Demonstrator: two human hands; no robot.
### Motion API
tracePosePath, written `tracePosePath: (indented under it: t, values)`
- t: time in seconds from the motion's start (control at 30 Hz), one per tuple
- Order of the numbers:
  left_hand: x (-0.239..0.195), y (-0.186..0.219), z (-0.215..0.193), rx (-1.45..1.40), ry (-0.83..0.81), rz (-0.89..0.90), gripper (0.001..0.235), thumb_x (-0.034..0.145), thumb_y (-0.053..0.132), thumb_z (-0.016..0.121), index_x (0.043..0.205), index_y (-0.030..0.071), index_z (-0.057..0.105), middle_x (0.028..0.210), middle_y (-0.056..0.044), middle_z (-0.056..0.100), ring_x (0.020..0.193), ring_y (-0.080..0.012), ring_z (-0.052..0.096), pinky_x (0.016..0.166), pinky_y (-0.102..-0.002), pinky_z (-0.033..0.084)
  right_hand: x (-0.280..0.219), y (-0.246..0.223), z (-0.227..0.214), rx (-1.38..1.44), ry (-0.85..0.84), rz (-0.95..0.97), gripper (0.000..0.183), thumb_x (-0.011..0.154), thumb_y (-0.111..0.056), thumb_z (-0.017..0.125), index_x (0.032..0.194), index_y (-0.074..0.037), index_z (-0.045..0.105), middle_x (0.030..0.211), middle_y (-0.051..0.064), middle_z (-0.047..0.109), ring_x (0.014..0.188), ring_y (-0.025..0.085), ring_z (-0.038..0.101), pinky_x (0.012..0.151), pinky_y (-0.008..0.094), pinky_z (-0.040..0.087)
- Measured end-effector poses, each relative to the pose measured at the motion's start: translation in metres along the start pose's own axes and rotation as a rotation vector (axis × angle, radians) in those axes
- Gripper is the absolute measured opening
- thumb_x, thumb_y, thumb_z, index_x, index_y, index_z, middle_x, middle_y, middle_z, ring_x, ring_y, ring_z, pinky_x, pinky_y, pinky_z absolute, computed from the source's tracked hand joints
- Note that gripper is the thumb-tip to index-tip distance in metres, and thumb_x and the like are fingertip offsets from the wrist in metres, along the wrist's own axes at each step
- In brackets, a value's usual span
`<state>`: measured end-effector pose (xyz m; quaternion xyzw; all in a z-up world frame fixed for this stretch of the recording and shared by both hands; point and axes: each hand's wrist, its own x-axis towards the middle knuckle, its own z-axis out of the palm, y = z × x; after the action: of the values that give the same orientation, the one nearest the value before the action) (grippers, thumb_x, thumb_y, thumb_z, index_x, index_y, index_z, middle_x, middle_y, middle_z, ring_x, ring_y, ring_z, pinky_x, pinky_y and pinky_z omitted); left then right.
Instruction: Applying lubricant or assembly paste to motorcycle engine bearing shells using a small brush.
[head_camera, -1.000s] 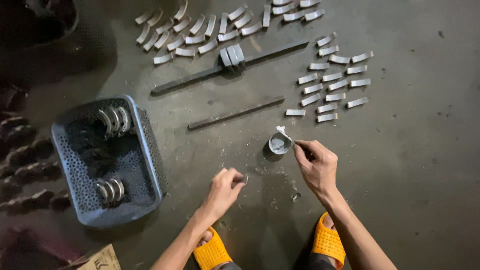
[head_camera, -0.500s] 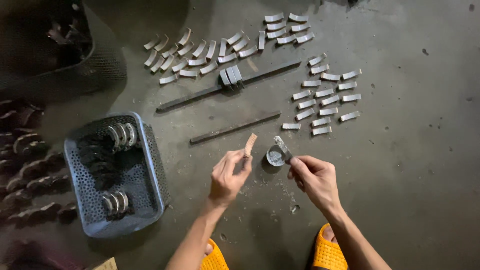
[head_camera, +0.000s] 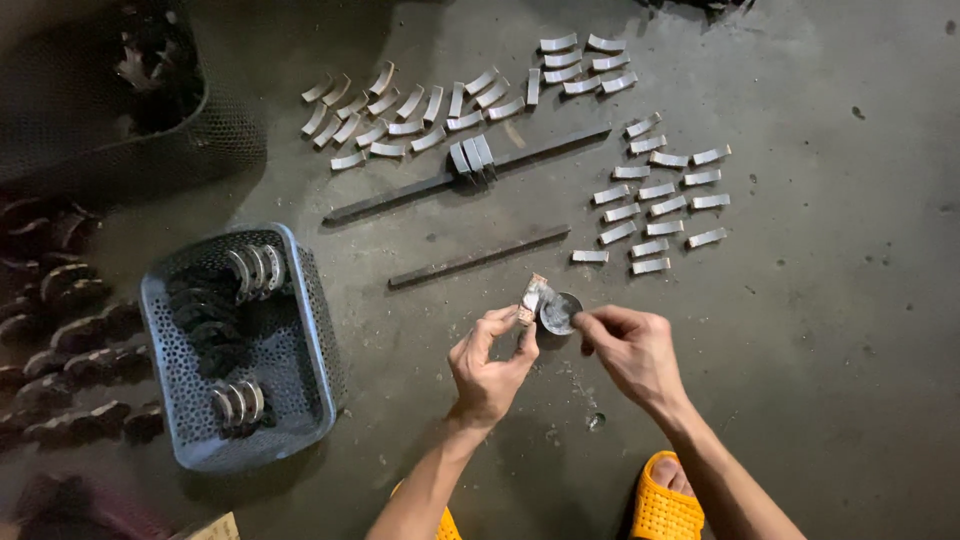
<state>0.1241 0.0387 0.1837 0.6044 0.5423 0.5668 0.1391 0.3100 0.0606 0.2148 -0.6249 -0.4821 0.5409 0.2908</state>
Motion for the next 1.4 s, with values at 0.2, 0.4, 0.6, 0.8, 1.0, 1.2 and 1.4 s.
tracePosePath:
  t: [0.2,0.4,0.6,0.8,1.0,1.2,1.4]
  values:
    - [0.01,0.011,-0.003,0.05,-0.009,0.051,0.019,0.077,-0.002,0.084,0.088,-0.001,0.069,0.088,-0.017,0.08,0.077,-0.03,0.08,0.068,-0.036,0.064,-0.011,-0.013,0.001,-0.235,0.182,-0.331,0.012,0.091,-0.015,0.073,0.085,-0.015,0.083,0.058,0.009,0.074,0.053,0.02,0.072,0.053,0.034,0.057]
    - [0.005,0.01,0.001,0.077,-0.019,0.105,0.018,0.077,-0.001,0.084,0.089,0.0,0.07,0.092,-0.017,0.08,0.079,-0.0303,0.08,0.068,-0.036,0.065,-0.006,-0.006,0.008,-0.317,0.127,-0.346,0.02,0.097,-0.016,0.066,0.086,-0.011,0.082,0.057,0.01,0.073,0.049,0.021,0.07,0.053,0.033,0.061]
    - [0.005,0.015,-0.006,-0.056,-0.04,-0.037,0.018,0.079,-0.003,0.081,0.092,-0.005,0.069,0.09,-0.022,0.078,0.079,-0.0333,0.079,0.067,-0.038,0.065,0.002,-0.007,0.001,-0.203,0.242,-0.299,0.015,0.095,-0.007,0.069,0.088,-0.006,0.083,0.059,0.015,0.072,0.047,0.022,0.066,0.05,0.034,0.055]
    - [-0.012,-0.017,-0.007,-0.453,-0.139,-0.598,0.024,0.096,0.006,0.069,0.115,-0.008,0.067,0.111,-0.026,0.074,0.1,-0.0302,0.074,0.087,-0.04,0.063,0.009,0.004,-0.008,0.014,0.325,-0.256,0.012,0.097,-0.005,0.068,0.094,-0.005,0.08,0.064,0.012,0.072,0.049,0.014,0.059,0.052,0.03,0.053]
    - [-0.006,-0.006,-0.002,-0.816,-0.411,-0.904,0.042,0.102,0.014,0.058,0.141,-0.002,0.056,0.107,-0.018,0.07,0.097,-0.0221,0.066,0.089,-0.031,0.056,0.009,-0.013,0.02,0.171,-0.024,-0.173,0.016,0.085,-0.003,0.077,0.1,0.001,0.081,0.063,0.019,0.073,0.053,0.019,0.062,0.047,0.031,0.055]
    - [-0.018,-0.009,-0.001,-0.77,-0.408,-0.748,0.046,0.1,0.003,0.059,0.145,0.001,0.049,0.107,-0.027,0.071,0.096,-0.0341,0.071,0.083,-0.04,0.062,0.025,0.0,0.022,0.214,0.004,-0.114,0.02,0.081,-0.006,0.084,0.1,0.0,0.082,0.06,0.017,0.07,0.05,0.016,0.061,0.044,0.028,0.053]
    - [-0.031,-0.013,0.005,-0.194,-0.179,-0.438,0.026,0.08,0.01,0.088,0.104,0.006,0.078,0.091,-0.011,0.081,0.086,-0.0208,0.079,0.072,-0.029,0.064,0.029,0.016,0.023,0.262,0.125,-0.057,0.017,0.084,-0.006,0.083,0.099,0.002,0.08,0.051,0.017,0.064,0.042,0.016,0.056,0.039,0.027,0.049]
